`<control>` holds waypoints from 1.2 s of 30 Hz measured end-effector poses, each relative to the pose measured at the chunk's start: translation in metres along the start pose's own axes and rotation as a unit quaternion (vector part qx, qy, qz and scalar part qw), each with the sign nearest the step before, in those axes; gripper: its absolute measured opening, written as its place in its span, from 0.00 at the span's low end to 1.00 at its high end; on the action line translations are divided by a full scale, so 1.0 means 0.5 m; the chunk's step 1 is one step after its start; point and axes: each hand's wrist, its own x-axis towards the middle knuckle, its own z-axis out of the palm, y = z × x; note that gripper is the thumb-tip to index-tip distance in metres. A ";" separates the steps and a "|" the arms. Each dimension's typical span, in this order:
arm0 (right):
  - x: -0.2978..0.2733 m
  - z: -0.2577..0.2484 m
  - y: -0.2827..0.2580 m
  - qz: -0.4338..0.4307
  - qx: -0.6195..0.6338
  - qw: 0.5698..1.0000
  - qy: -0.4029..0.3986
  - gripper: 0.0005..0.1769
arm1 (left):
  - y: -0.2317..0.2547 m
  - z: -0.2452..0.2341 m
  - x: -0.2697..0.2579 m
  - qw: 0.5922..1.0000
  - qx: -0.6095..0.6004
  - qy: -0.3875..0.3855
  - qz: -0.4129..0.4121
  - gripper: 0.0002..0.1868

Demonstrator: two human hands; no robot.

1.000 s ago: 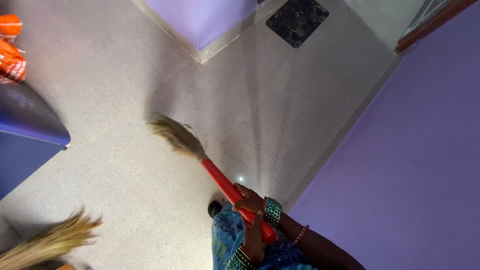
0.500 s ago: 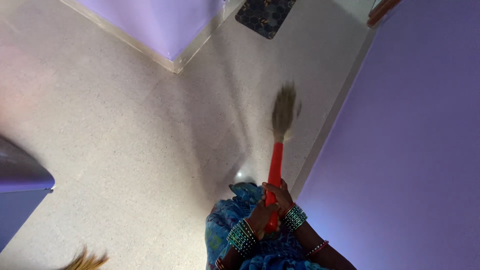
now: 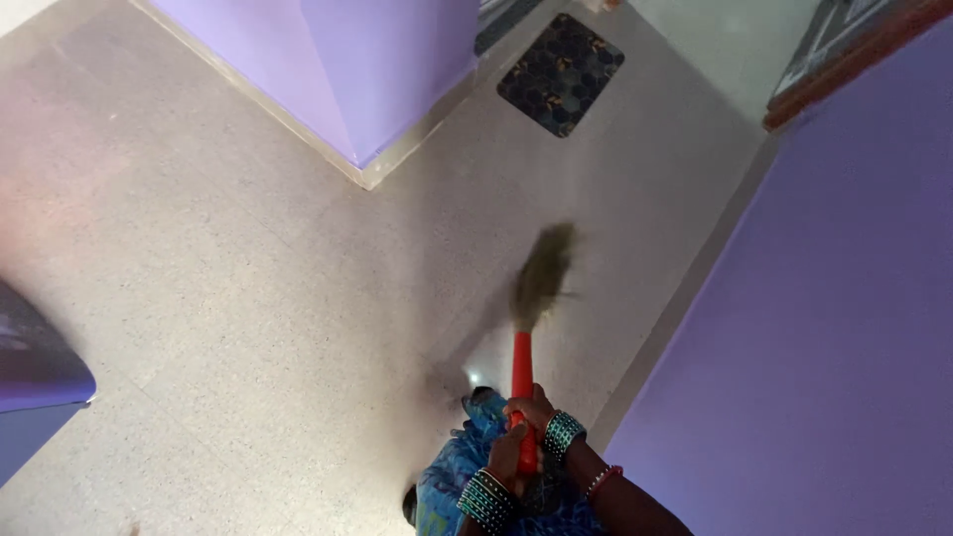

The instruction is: The person sweeps the floor using a handheld broom, moving from a doorway into a hallway and then into a kitchen area, sweeping dust and debris across the tiled surface.

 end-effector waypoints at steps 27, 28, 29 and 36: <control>-0.162 0.103 -0.294 -0.123 0.001 0.987 -0.105 0.59 | 0.269 0.167 -0.203 0.996 0.052 -0.069 -0.028 0.33; -0.162 0.102 -0.284 -0.104 0.080 0.987 -0.088 0.59 | 0.276 0.159 -0.193 0.991 0.077 -0.108 -0.015 0.31; -0.161 0.095 -0.271 -0.086 0.158 0.981 -0.070 0.60 | 0.277 0.154 -0.186 0.984 0.101 -0.148 -0.002 0.30; -0.097 0.016 -0.110 -0.115 0.295 0.934 0.165 0.57 | 0.284 0.157 -0.133 0.931 0.305 -0.130 -0.149 0.27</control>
